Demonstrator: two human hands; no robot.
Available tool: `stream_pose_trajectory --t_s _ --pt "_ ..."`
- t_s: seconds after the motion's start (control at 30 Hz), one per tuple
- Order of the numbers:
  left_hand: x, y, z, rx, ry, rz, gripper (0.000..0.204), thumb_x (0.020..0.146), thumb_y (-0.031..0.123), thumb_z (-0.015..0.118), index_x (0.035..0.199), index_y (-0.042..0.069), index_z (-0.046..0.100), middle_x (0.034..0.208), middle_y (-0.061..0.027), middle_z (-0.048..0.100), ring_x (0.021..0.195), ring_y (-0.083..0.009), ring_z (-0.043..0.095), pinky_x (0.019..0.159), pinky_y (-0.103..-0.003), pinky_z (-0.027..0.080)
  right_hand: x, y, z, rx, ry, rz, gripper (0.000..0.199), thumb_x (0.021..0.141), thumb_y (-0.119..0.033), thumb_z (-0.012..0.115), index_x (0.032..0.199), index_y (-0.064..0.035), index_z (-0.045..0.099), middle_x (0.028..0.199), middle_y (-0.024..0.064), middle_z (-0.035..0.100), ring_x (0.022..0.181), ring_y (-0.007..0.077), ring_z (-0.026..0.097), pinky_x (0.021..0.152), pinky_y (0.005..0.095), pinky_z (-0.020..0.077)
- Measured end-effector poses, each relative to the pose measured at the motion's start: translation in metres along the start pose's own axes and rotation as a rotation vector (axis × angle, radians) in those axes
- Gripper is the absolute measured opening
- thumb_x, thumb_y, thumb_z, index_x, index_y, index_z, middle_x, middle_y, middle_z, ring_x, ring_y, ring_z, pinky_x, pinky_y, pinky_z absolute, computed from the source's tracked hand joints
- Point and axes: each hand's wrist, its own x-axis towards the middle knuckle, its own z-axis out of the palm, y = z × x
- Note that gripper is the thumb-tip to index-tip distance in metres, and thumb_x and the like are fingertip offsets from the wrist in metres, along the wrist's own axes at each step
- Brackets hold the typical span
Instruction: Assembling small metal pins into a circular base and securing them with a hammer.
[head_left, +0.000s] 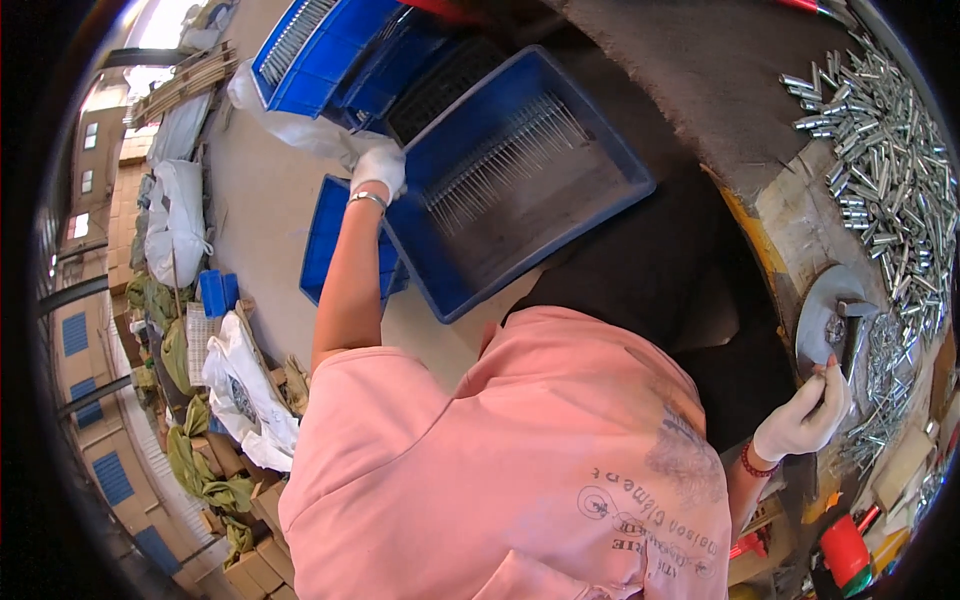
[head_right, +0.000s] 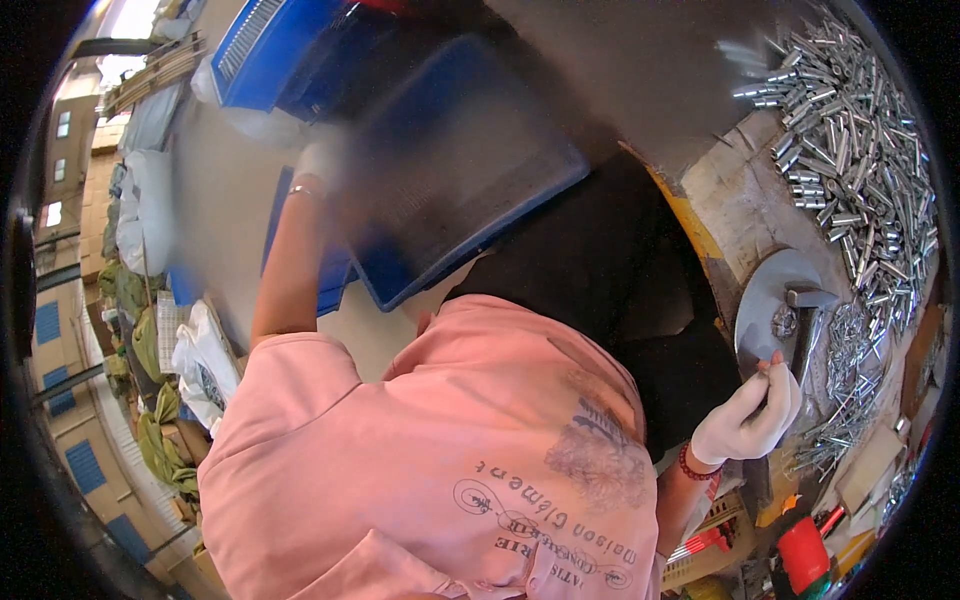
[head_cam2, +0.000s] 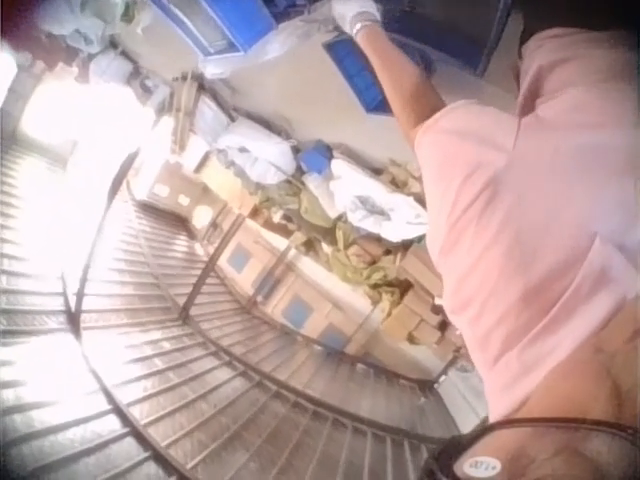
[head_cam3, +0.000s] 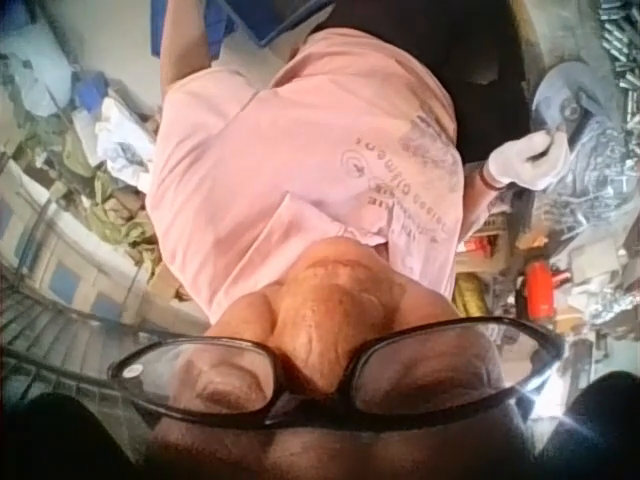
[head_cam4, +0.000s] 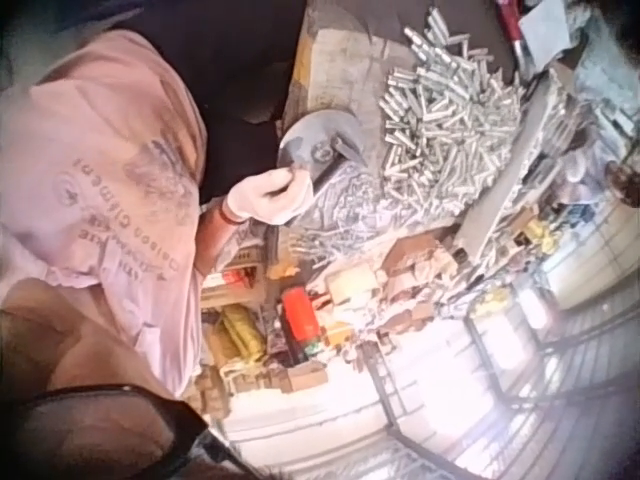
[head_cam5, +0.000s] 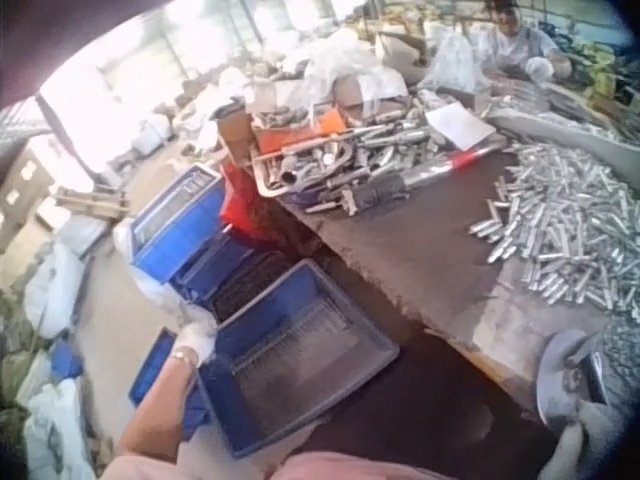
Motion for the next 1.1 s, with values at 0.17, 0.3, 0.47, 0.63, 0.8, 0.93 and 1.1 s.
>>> stream_pose_trajectory --t_s 0.17,0.3,0.47,0.63,0.8,0.93,1.1 --pt "-0.077 0.063 -0.152 -1.026 0.591 -0.011 0.026 0.104 0.028 0.066 0.117 0.009 0.080 0.094 -0.0100 0.079 0.082 -0.0168 0.075 0.073 -0.031 0.058 -0.002 0.005 -0.009 -0.097 0.046 0.053 0.018 0.102 0.006 0.061 0.114 0.0066 0.074 0.108 0.0182 0.077 0.090 0.0305 0.071 0.082 0.0416 0.0586" --pt "-0.150 0.131 -0.234 -1.409 0.446 0.244 0.019 0.105 0.014 0.069 0.118 0.004 0.078 0.090 -0.0007 0.072 0.071 -0.0056 0.060 0.064 -0.022 0.049 0.010 -0.015 -0.001 0.043 -0.008 0.047 0.022 0.090 0.005 0.070 0.111 -0.0006 0.077 0.102 0.0160 0.077 0.091 0.0336 0.073 0.084 0.0430 0.0582" --pt "-0.185 0.243 -0.289 -1.187 0.435 0.983 0.016 0.090 0.004 0.080 0.105 0.001 0.076 0.100 -0.0076 0.076 0.095 -0.0154 0.072 0.087 -0.031 0.057 0.017 -0.024 0.003 0.221 0.118 0.108 0.025 0.082 0.009 0.072 0.104 -0.0030 0.076 0.087 0.0130 0.072 0.074 0.0301 0.071 0.067 0.0370 0.0570" --pt "-0.190 0.358 -0.326 -0.963 0.491 1.274 0.018 0.087 0.016 0.080 0.102 0.007 0.076 0.098 -0.0127 0.071 0.091 -0.0318 0.071 0.083 -0.039 0.056 0.016 -0.016 -0.004 0.236 0.138 0.101 0.026 0.081 0.006 0.075 0.104 -0.0046 0.076 0.089 0.0124 0.072 0.075 0.0308 0.071 0.067 0.0380 0.0579" --pt "-0.192 0.440 -0.340 -0.608 0.787 1.173 0.023 0.083 0.025 0.081 0.103 0.014 0.076 0.104 -0.0141 0.070 0.100 -0.0374 0.070 0.086 -0.049 0.057 0.011 -0.012 -0.002 0.189 0.139 0.109 0.026 0.082 -0.002 0.078 0.106 -0.0106 0.077 0.093 0.0095 0.072 0.080 0.0307 0.072 0.071 0.0399 0.0596" --pt "-0.181 0.444 -0.348 -0.474 0.747 1.227 0.028 0.081 0.024 0.081 0.103 0.008 0.073 0.106 -0.0149 0.069 0.101 -0.0392 0.069 0.089 -0.050 0.056 0.014 -0.016 -0.013 0.346 0.066 0.153 0.025 0.081 -0.001 0.077 0.105 -0.0083 0.076 0.094 0.0107 0.073 0.083 0.0315 0.072 0.075 0.0403 0.0595" --pt "-0.184 0.423 -0.345 -0.420 0.731 1.325 0.011 0.090 0.017 0.075 0.100 0.014 0.073 0.103 -0.0119 0.071 0.097 -0.0372 0.070 0.083 -0.047 0.057 0.016 -0.009 -0.075 0.163 0.096 0.214 0.021 0.082 -0.004 0.079 0.103 -0.0094 0.076 0.093 0.0091 0.073 0.081 0.0306 0.072 0.074 0.0393 0.0596"
